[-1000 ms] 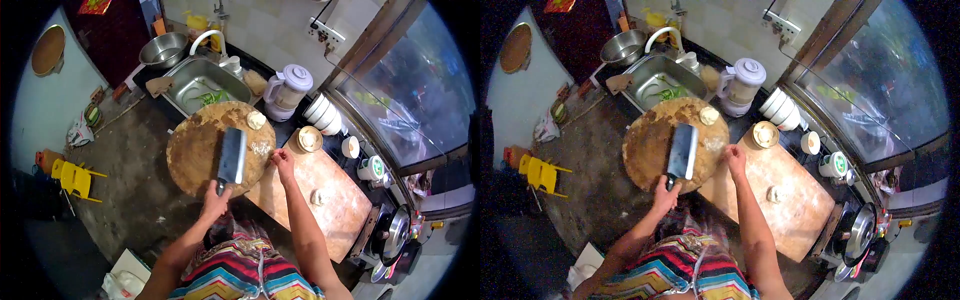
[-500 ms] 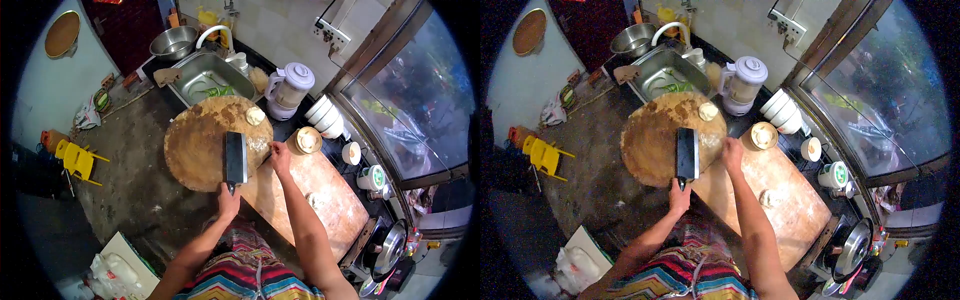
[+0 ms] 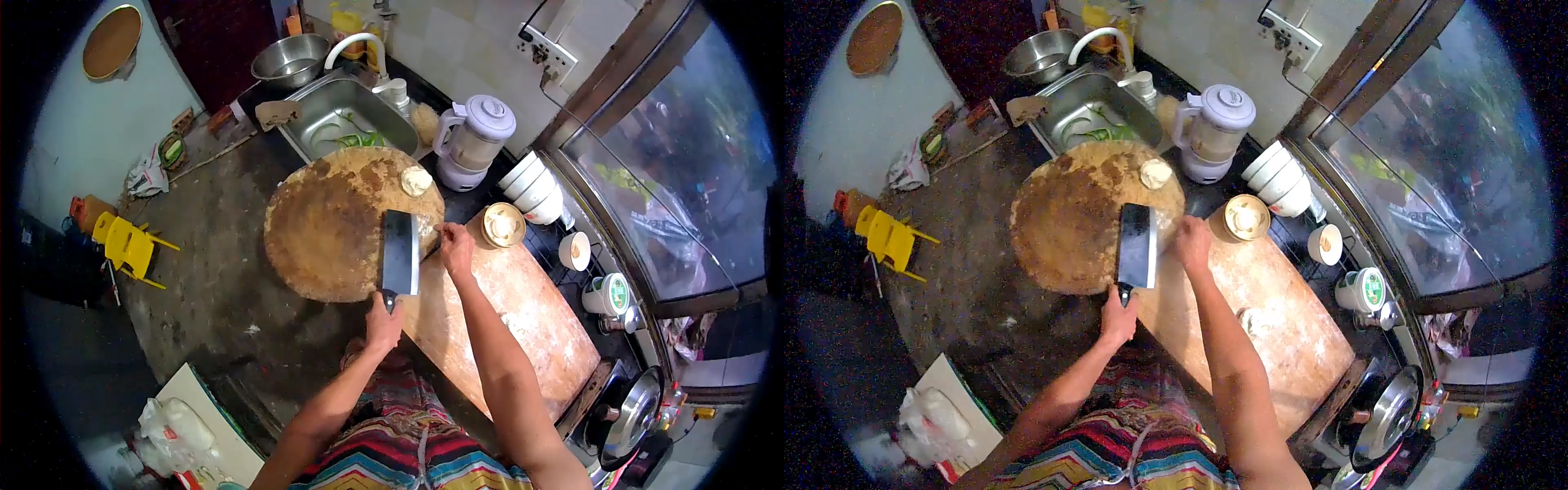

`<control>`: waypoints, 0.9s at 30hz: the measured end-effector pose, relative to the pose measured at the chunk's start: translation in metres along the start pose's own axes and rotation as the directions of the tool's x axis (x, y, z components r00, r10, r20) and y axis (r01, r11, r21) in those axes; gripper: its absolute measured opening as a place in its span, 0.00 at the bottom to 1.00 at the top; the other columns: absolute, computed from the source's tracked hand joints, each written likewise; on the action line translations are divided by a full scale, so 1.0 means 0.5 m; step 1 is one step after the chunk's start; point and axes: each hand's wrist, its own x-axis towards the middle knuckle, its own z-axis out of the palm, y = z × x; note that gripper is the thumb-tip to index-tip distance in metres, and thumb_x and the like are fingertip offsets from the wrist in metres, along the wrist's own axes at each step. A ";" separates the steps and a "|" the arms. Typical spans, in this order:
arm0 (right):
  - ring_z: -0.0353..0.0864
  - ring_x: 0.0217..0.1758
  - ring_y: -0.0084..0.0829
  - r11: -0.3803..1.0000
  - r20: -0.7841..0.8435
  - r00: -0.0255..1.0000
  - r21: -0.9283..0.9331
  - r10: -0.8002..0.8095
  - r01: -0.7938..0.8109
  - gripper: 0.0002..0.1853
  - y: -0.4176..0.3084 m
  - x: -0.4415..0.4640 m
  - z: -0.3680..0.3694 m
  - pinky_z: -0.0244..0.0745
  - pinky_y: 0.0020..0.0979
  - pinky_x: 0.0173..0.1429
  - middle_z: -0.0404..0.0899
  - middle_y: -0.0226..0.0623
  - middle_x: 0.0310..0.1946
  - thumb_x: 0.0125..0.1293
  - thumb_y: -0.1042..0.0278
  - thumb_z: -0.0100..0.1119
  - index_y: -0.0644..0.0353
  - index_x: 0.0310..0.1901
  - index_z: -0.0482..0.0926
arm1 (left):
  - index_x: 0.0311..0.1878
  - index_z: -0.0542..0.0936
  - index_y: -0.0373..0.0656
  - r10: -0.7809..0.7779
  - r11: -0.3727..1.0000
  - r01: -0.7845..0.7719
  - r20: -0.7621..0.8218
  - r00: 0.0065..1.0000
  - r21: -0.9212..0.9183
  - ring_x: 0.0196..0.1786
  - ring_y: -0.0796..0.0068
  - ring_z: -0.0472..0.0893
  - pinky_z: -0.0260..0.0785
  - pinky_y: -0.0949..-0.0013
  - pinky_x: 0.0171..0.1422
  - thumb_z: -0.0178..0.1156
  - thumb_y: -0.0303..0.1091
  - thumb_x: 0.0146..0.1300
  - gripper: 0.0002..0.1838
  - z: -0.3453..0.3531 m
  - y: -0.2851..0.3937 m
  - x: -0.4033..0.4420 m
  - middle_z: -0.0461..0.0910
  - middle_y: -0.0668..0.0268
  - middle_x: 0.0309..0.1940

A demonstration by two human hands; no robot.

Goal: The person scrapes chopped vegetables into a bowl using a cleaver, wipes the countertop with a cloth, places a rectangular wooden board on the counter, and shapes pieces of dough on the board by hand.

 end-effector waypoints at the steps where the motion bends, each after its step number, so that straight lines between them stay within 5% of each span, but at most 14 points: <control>1: 0.79 0.30 0.36 1.000 0.005 1.000 0.015 0.016 -0.016 0.07 -0.004 0.001 -0.002 0.73 0.33 0.38 0.79 0.45 0.28 0.58 0.77 0.57 0.61 0.36 0.83 | 0.53 0.64 0.38 0.012 1.000 -0.011 -0.024 1.000 0.011 0.12 0.67 0.72 0.63 0.63 0.12 0.54 0.40 0.65 0.20 0.012 -0.003 0.000 0.75 0.57 0.22; 6: 0.80 0.29 0.33 0.995 0.017 0.995 0.040 0.094 -0.095 0.08 -0.030 -0.002 -0.025 0.74 0.31 0.38 0.80 0.45 0.27 0.58 0.78 0.56 0.62 0.37 0.83 | 0.52 0.64 0.39 0.142 0.988 -0.136 -0.089 0.986 0.069 0.13 0.66 0.74 0.65 0.62 0.12 0.54 0.40 0.64 0.19 0.048 -0.062 0.036 0.76 0.55 0.23; 9: 0.81 0.37 0.46 0.973 0.074 0.984 0.155 0.160 -0.170 0.08 -0.033 -0.004 -0.032 0.74 0.37 0.44 0.81 0.51 0.33 0.61 0.72 0.55 0.61 0.39 0.82 | 0.51 0.64 0.39 0.183 0.979 -0.173 -0.086 0.979 0.108 0.14 0.66 0.74 0.66 0.62 0.14 0.54 0.40 0.64 0.19 0.045 -0.074 0.042 0.76 0.56 0.23; 13: 0.82 0.35 0.39 0.967 -0.143 0.976 0.219 0.167 -0.133 0.07 -0.016 -0.008 -0.019 0.75 0.33 0.43 0.82 0.46 0.32 0.59 0.78 0.56 0.63 0.38 0.81 | 0.52 0.64 0.37 0.204 0.967 -0.195 -0.040 0.978 0.162 0.12 0.67 0.72 0.65 0.63 0.14 0.54 0.40 0.64 0.20 0.016 -0.062 0.031 0.75 0.58 0.21; 17: 0.77 0.31 0.21 0.955 -0.142 0.975 0.268 0.171 -0.128 0.06 0.016 -0.017 -0.008 0.74 0.26 0.40 0.81 0.34 0.27 0.60 0.77 0.58 0.66 0.38 0.81 | 0.54 0.62 0.35 0.152 0.984 -0.164 0.153 0.976 0.064 0.10 0.72 0.69 0.60 0.66 0.11 0.55 0.41 0.64 0.23 -0.049 -0.036 -0.012 0.72 0.60 0.18; 21: 0.77 0.31 0.23 0.937 -0.089 0.979 0.315 0.185 -0.149 0.07 0.024 -0.032 -0.006 0.72 0.25 0.40 0.80 0.34 0.28 0.60 0.75 0.58 0.65 0.39 0.81 | 0.48 0.66 0.38 0.051 0.993 -0.051 -0.002 0.999 -0.106 0.11 0.65 0.72 0.62 0.64 0.12 0.56 0.42 0.63 0.19 -0.053 -0.065 -0.006 0.75 0.57 0.19; 27: 0.78 0.30 0.27 0.923 -0.089 0.977 0.355 0.192 -0.149 0.07 0.012 -0.044 0.006 0.73 0.27 0.40 0.80 0.37 0.27 0.61 0.72 0.58 0.62 0.39 0.82 | 0.48 0.64 0.41 0.059 0.998 -0.058 -0.074 0.996 0.014 0.13 0.64 0.75 0.66 0.61 0.13 0.54 0.41 0.64 0.17 -0.024 -0.056 -0.012 0.75 0.55 0.17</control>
